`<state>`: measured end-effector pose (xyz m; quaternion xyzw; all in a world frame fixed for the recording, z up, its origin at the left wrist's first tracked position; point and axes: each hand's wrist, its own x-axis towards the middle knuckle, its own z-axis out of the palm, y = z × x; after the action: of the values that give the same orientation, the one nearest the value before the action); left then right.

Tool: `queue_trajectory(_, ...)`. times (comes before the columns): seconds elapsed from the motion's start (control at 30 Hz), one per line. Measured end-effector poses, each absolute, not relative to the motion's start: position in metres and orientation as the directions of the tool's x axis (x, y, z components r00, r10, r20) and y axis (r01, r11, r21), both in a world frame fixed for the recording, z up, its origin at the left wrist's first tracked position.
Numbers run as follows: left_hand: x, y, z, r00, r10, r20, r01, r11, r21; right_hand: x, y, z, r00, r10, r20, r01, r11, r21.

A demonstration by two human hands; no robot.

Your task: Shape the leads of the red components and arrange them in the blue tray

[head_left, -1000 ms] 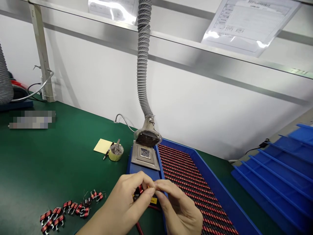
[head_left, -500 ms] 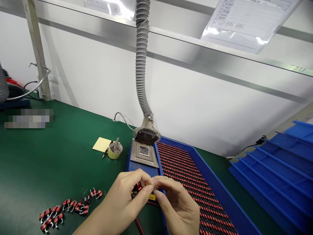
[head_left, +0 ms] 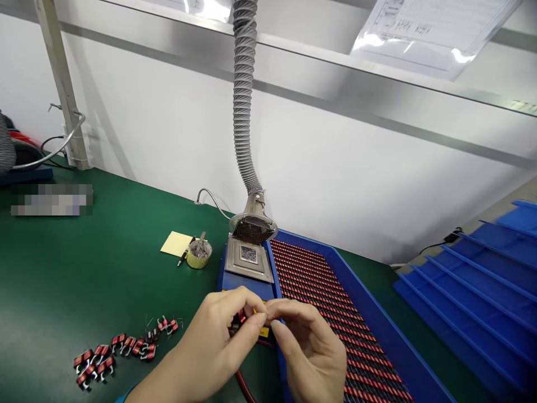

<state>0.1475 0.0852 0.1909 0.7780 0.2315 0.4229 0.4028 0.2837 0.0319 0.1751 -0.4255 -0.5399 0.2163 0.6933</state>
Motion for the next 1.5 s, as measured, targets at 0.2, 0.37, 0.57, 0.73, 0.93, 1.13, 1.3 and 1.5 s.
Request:
queue_trajectory(0.2, 0.146, 0.086, 0.193, 0.563, 0.723, 0.4, 0.005, -0.487, 0.873, 0.283, 0.033, 0.169, 0.231, 0.605, 0.762, 0.476, 0.612, -0.631)
queue_trajectory(0.37, 0.151, 0.087, 0.182, 0.534, 0.433, 0.726, 0.163, -0.896, 0.414, 0.278, 0.032, 0.17, 0.364, 0.826, 0.43, 0.18, 0.391, -0.903)
queue_trajectory(0.57, 0.148, 0.085, 0.188, 0.526, 0.627, 0.574, 0.044, -0.694, 0.718, 0.287, 0.031, 0.172, 0.291, 0.859, 0.422, -0.013, 0.445, -0.896)
queue_trajectory(0.73, 0.144, 0.085, 0.191, 0.592, 0.735, 0.332, 0.005, -0.415, 0.91, 0.287, 0.032, 0.172, 0.26, 0.781, 0.568, 0.2, 0.532, -0.823)
queue_trajectory(0.93, 0.146, 0.086, 0.192, 0.66, 0.685, 0.309, -0.036, -0.382, 0.924, 0.278, 0.034, 0.172, 0.34, 0.779, 0.528, 0.129, 0.517, -0.846)
queue_trajectory(1.13, 0.143, 0.09, 0.194, 0.606, 0.735, 0.305, -0.092, -0.316, 0.944, 0.29, 0.031, 0.172, 0.536, 0.655, 0.533, 0.134, 0.557, -0.819)
queue_trajectory(1.3, 0.145, 0.095, 0.186, 0.618, 0.722, 0.312, -0.416, -0.036, 0.909, 0.286, 0.037, 0.166, 0.331, 0.876, 0.352, -0.177, 0.424, -0.888)
queue_trajectory(1.5, 0.154, 0.092, 0.182, 0.563, 0.775, 0.287, -0.458, 0.003, 0.889, 0.264, 0.046, 0.163, 0.234, 0.968, 0.096, -0.571, 0.217, -0.792)
